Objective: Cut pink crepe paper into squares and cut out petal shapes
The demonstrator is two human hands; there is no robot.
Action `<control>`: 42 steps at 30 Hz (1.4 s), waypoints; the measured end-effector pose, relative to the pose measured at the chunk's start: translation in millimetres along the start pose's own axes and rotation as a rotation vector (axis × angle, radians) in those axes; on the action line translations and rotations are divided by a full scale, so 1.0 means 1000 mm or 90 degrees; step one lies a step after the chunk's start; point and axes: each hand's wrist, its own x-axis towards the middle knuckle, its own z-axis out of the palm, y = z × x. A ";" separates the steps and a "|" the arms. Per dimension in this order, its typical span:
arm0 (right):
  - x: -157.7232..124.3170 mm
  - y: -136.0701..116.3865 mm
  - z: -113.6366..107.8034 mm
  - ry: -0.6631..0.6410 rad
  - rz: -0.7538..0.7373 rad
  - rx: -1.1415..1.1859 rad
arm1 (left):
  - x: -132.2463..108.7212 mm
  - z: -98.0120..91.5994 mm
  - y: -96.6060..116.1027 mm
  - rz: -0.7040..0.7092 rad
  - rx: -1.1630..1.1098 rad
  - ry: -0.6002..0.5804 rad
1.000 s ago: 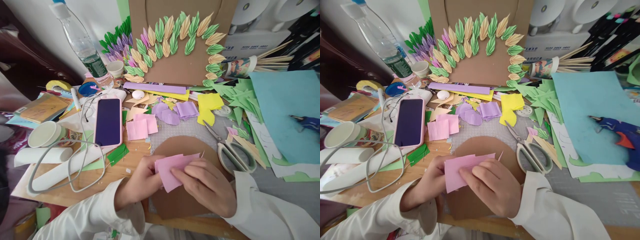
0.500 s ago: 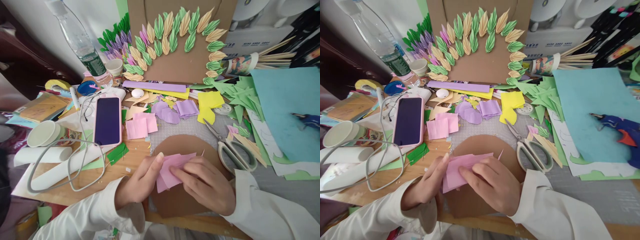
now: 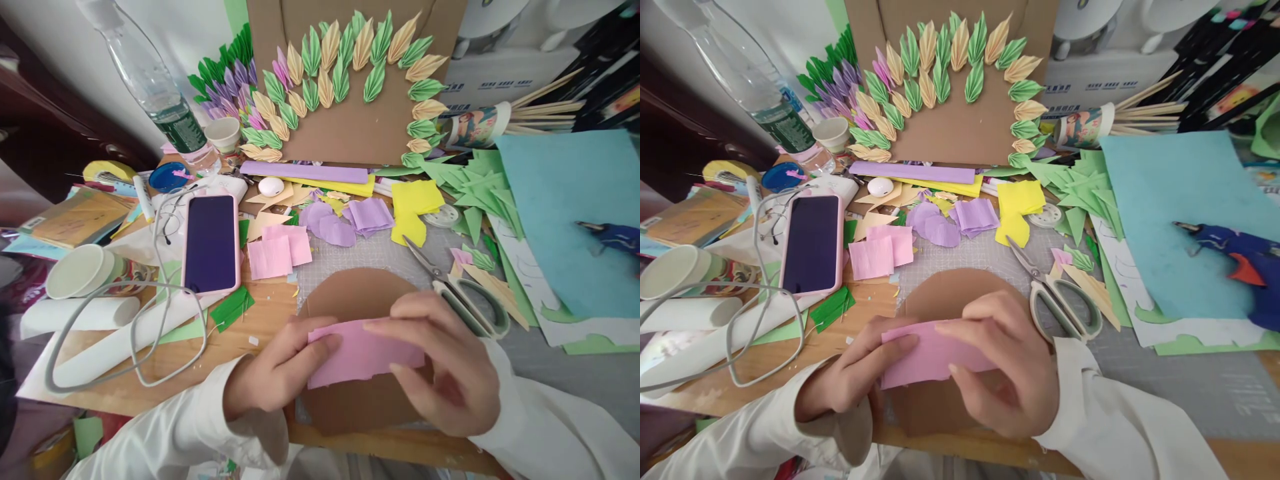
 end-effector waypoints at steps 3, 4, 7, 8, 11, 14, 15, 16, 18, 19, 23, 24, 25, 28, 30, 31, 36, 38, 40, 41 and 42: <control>0.003 0.003 -0.003 0.000 0.084 0.038 | 0.001 -0.002 -0.001 0.008 0.025 -0.095; 0.005 0.004 -0.002 -0.016 0.108 0.078 | 0.001 -0.002 -0.002 0.022 0.030 -0.104; 0.007 0.003 0.003 -0.078 0.160 0.188 | 0.001 -0.003 -0.007 0.056 0.049 -0.107; 0.008 0.002 0.004 -0.090 0.169 0.206 | 0.001 -0.003 -0.008 0.055 0.055 -0.104; 0.008 0.000 0.006 -0.083 0.173 0.220 | 0.001 -0.003 -0.011 0.032 0.036 -0.097; 0.008 -0.001 0.006 -0.069 0.150 0.212 | 0.003 -0.003 -0.010 0.011 -0.051 -0.115; 0.007 -0.002 0.006 -0.066 0.141 0.205 | 0.003 -0.002 -0.010 0.004 -0.083 -0.128; 0.007 -0.002 0.007 -0.062 0.131 0.197 | 0.003 -0.001 -0.009 -0.003 -0.110 -0.144; 0.007 -0.002 0.008 -0.051 0.115 0.181 | 0.003 0.001 -0.009 -0.009 -0.145 -0.170; 0.006 -0.002 0.008 -0.046 0.109 0.174 | 0.003 0.002 -0.009 -0.006 -0.154 -0.178; 0.005 -0.003 0.011 -0.023 0.105 0.165 | 0.003 0.004 -0.008 0.004 -0.140 -0.167; 0.005 -0.003 0.012 -0.018 0.107 0.165 | 0.004 0.004 -0.008 0.005 -0.128 -0.158; 0.005 -0.004 0.012 -0.013 0.110 0.165 | 0.004 0.004 -0.008 0.005 -0.116 -0.150; 0.006 -0.005 0.013 -0.006 0.126 0.167 | 0.004 0.003 -0.006 0.013 -0.084 -0.136; 0.007 -0.006 0.013 -0.004 0.139 0.172 | 0.004 0.003 -0.006 0.020 -0.067 -0.128; 0.007 -0.006 0.013 -0.003 0.146 0.175 | 0.003 0.003 -0.006 0.024 -0.062 -0.124; 0.007 -0.006 0.013 0.004 0.168 0.184 | 0.003 0.005 -0.005 0.040 -0.077 -0.102; 0.006 -0.005 0.012 0.008 0.175 0.188 | 0.003 0.006 -0.006 0.041 -0.088 -0.092; 0.005 -0.005 0.012 0.013 0.181 0.189 | 0.002 0.006 -0.008 0.041 -0.086 -0.077; 0.005 -0.005 0.012 0.015 0.185 0.187 | 0.002 0.006 -0.009 0.040 -0.079 -0.067; 0.005 -0.005 0.012 0.017 0.187 0.186 | 0.001 0.006 -0.010 0.042 -0.068 -0.055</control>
